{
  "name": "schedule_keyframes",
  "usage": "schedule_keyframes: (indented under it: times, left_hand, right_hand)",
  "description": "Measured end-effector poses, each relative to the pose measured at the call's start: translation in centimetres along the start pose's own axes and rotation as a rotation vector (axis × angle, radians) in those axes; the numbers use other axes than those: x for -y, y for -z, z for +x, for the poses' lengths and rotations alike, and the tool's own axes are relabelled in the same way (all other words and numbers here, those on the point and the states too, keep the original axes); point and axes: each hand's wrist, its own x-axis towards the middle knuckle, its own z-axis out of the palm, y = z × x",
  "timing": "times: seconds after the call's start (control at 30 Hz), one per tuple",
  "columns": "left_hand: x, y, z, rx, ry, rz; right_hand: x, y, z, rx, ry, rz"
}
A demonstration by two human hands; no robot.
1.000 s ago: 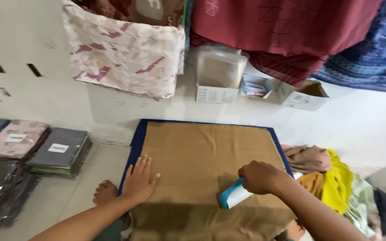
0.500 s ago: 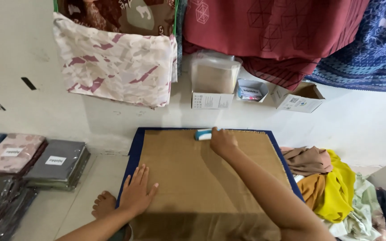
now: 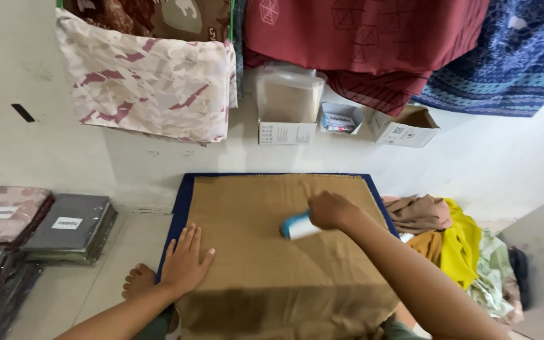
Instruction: Using a lint roller to clean a hijab and then folding it on a flat surface
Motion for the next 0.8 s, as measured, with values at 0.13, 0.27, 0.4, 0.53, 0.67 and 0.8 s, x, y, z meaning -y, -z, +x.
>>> schedule_keyframes:
  times: [0.13, 0.27, 0.4, 0.53, 0.67, 0.8]
  left_hand:
    - [0.1, -0.3, 0.3, 0.024, 0.01, 0.011]
    - [0.1, -0.4, 0.3, 0.039, 0.02, 0.044]
    - [-0.3, 0.3, 0.0, 0.049, 0.03, 0.028]
    - [0.1, -0.1, 0.0, 0.05, 0.015, 0.032]
    - [0.4, -0.1, -0.1, 0.034, 0.0, 0.0]
    - [0.3, 0.0, -0.1, 0.025, -0.01, -0.014]
  right_hand:
    - [-0.8, -0.3, -6.0, 0.165, 0.032, -0.129]
    - [-2.0, -1.6, -6.0, 0.243, 0.016, -0.142]
    - [-2.5, -0.9, -2.1, 0.098, -0.08, -0.075]
    - [-2.6, 0.4, 3.0, -0.058, -0.172, -0.037]
    - [-3.7, -0.3, 8.8, -0.24, -0.223, 0.1]
    - [-4.7, -1.4, 11.8, -0.273, -0.221, 0.127]
